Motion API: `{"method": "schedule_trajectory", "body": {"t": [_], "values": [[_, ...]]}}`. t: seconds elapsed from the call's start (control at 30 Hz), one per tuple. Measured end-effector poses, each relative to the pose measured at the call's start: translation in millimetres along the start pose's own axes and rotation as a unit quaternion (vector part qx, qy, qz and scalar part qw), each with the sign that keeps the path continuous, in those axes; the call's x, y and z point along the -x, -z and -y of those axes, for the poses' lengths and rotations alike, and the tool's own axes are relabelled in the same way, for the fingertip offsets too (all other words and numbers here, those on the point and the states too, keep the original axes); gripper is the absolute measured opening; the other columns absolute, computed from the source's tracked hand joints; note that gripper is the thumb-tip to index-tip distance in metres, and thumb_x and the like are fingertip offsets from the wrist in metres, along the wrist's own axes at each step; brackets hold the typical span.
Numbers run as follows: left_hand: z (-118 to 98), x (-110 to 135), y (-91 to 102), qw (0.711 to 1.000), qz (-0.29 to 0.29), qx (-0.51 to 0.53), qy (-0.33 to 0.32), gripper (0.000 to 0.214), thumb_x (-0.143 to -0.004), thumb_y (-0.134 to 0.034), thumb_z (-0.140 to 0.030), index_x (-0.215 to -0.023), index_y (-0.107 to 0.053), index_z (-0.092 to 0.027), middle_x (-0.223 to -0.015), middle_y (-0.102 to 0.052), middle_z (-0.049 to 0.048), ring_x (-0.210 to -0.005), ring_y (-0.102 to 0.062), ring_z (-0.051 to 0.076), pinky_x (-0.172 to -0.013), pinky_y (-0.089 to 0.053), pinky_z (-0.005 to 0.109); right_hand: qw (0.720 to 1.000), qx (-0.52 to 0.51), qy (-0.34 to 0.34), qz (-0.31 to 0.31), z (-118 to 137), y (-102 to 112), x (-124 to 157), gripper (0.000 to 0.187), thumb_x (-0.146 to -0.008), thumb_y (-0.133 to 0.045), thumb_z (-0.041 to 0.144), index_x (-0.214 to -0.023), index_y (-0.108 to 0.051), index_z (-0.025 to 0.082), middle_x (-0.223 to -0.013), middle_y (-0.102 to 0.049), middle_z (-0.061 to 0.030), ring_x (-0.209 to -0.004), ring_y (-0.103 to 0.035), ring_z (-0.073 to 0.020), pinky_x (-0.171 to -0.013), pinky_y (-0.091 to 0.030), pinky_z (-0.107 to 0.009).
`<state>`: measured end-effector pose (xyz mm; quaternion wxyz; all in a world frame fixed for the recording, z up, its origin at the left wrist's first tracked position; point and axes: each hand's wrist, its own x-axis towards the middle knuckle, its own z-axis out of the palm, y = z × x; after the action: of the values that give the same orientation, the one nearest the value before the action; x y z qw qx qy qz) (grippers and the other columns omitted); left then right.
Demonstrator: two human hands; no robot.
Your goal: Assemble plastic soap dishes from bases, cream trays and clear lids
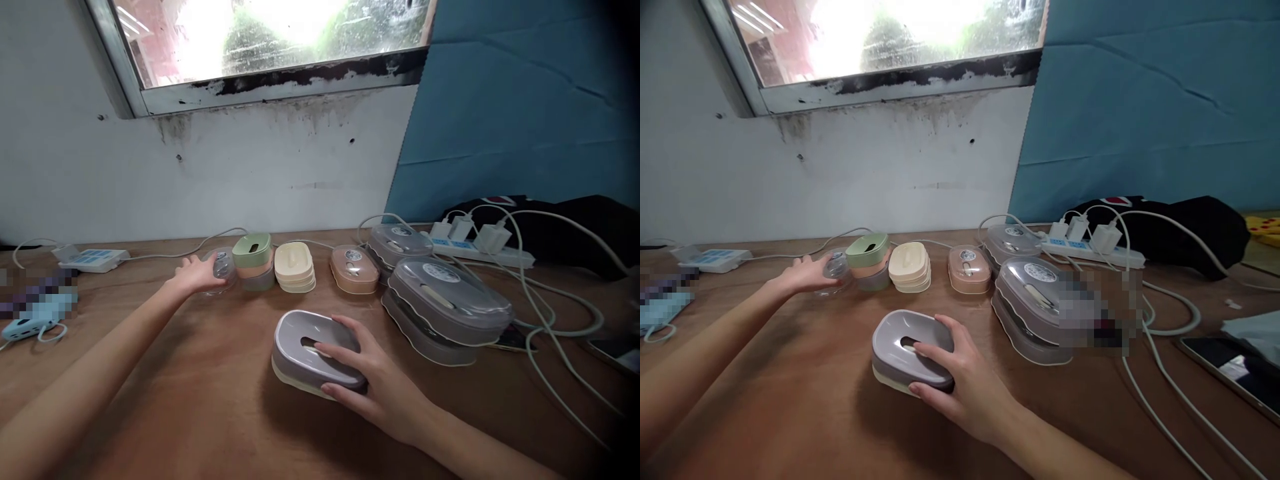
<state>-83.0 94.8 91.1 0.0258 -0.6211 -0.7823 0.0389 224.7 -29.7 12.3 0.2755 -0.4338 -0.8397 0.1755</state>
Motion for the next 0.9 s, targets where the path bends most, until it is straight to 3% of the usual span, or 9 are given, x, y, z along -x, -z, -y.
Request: {"method": "schedule_trajectory", "body": {"t": [0.1, 0.17, 0.27, 0.37, 0.5, 0.6, 0.7, 0.77, 0.9], "values": [[-14.4, 36.6, 8.5, 0.995, -0.087, -0.038, -0.013, 0.087, -0.071, -0.054, -0.051, -0.139, -0.021, -0.007, -0.134, -0.031, 0.0307, -0.121, -0.031, 0.046, -0.09, -0.034, 0.051, 0.999, 0.009, -0.005, -0.047, -0.6, 0.8, 1.1, 0.052, -0.075, -0.061, 0.039, -0.124, -0.047, 0.025, -0.135, -0.03, -0.0131, -0.124, -0.035, -0.0314, -0.097, -0.039, -0.047], [-28.8, 69.4, 12.7, 0.985, -0.128, -0.043, -0.11, 0.078, -0.074, -0.053, -0.044, -0.138, -0.025, -0.01, -0.139, -0.028, 0.0259, -0.127, -0.025, 0.042, -0.093, -0.031, 0.053, 0.997, 0.018, -0.006, -0.08, 0.0, 3.5, 0.1, 0.059, -0.074, -0.063, 0.038, -0.126, -0.04, 0.022, -0.133, -0.03, -0.0148, -0.124, -0.035, -0.0309, -0.098, -0.038, -0.047], [-50.3, 109.7, 13.8, 0.912, -0.01, 0.044, -0.407, 0.086, -0.072, -0.056, -0.048, -0.141, -0.017, -0.019, -0.146, -0.019, 0.0158, -0.133, -0.015, 0.034, -0.102, -0.026, 0.047, 0.996, 0.022, 0.039, -0.078, 3.6, 11.5, -6.1, 0.069, -0.07, -0.067, 0.038, -0.127, -0.033, 0.022, -0.133, -0.031, -0.0151, -0.124, -0.035, -0.03, -0.099, -0.037, -0.044], [-63.9, 120.0, 12.2, 0.827, 0.102, 0.106, -0.543, 0.102, -0.063, -0.066, -0.046, -0.143, -0.006, -0.024, -0.145, -0.021, 0.0136, -0.129, -0.025, 0.034, -0.1, -0.031, 0.044, 0.993, -0.004, 0.11, -0.037, 7.5, 18.9, -16.6, 0.078, -0.067, -0.07, 0.039, -0.131, -0.028, 0.024, -0.135, -0.029, -0.0136, -0.126, -0.034, -0.0289, -0.1, -0.038, -0.041], [-61.2, 100.8, 20.1, 0.839, 0.111, 0.15, -0.511, 0.101, -0.063, -0.066, -0.043, -0.143, -0.006, -0.021, -0.125, -0.043, 0.0125, -0.109, -0.047, 0.028, -0.088, -0.043, 0.036, 0.993, -0.054, 0.091, -0.045, 4.2, 19.4, -26.1, 0.089, -0.071, -0.066, 0.04, -0.138, -0.01, 0.025, -0.143, -0.019, -0.014, -0.133, -0.021, -0.0285, -0.105, -0.029, -0.045], [-48.1, 78.4, 40.2, 0.882, 0.039, 0.151, -0.444, 0.089, -0.068, -0.059, -0.045, -0.142, -0.013, -0.022, -0.123, -0.044, 0.0118, -0.109, -0.047, 0.028, -0.088, -0.042, 0.035, 0.995, -0.065, 0.065, 0.044, -1.3, 17.2, -23.7, 0.101, -0.072, -0.064, 0.044, -0.141, 0.006, 0.021, -0.148, -0.008, -0.0161, -0.136, -0.01, -0.0307, -0.106, -0.022, -0.052], [-41.8, 45.5, 64.6, 0.947, -0.01, 0.138, -0.289, 0.077, -0.072, -0.048, -0.057, -0.138, -0.024, -0.024, -0.125, -0.047, 0.0119, -0.104, -0.052, 0.028, -0.079, -0.046, 0.034, 0.982, 0.003, 0.073, 0.175, -1.9, 18.9, -18.3, 0.095, -0.069, -0.066, 0.038, -0.143, -0.01, 0.019, -0.148, -0.012, -0.0163, -0.136, -0.007, -0.0338, -0.105, -0.02, -0.055], [-46.0, 18.2, 75.7, 0.984, 0.022, 0.09, -0.153, 0.073, -0.072, -0.039, -0.064, -0.131, -0.038, -0.022, -0.12, -0.053, 0.0122, -0.094, -0.058, 0.028, -0.069, -0.048, 0.032, 0.976, 0.042, 0.084, 0.197, 0.0, 21.6, -16.0, 0.08, -0.069, -0.063, 0.026, -0.139, -0.026, 0.018, -0.146, -0.021, -0.0157, -0.135, -0.011, -0.0326, -0.105, -0.021, -0.054], [-66.0, -26.0, 77.7, 0.992, 0.051, 0.059, -0.099, 0.067, -0.071, -0.038, -0.063, -0.115, -0.055, -0.015, -0.116, -0.058, 0.0158, -0.094, -0.059, 0.032, -0.067, -0.047, 0.033, 0.977, 0.057, 0.101, 0.18, 0.3, 23.3, -13.1, 0.064, -0.067, -0.059, 0.018, -0.129, -0.043, 0.018, -0.141, -0.031, -0.0164, -0.132, -0.024, -0.0304, -0.103, -0.028, -0.048]]}}
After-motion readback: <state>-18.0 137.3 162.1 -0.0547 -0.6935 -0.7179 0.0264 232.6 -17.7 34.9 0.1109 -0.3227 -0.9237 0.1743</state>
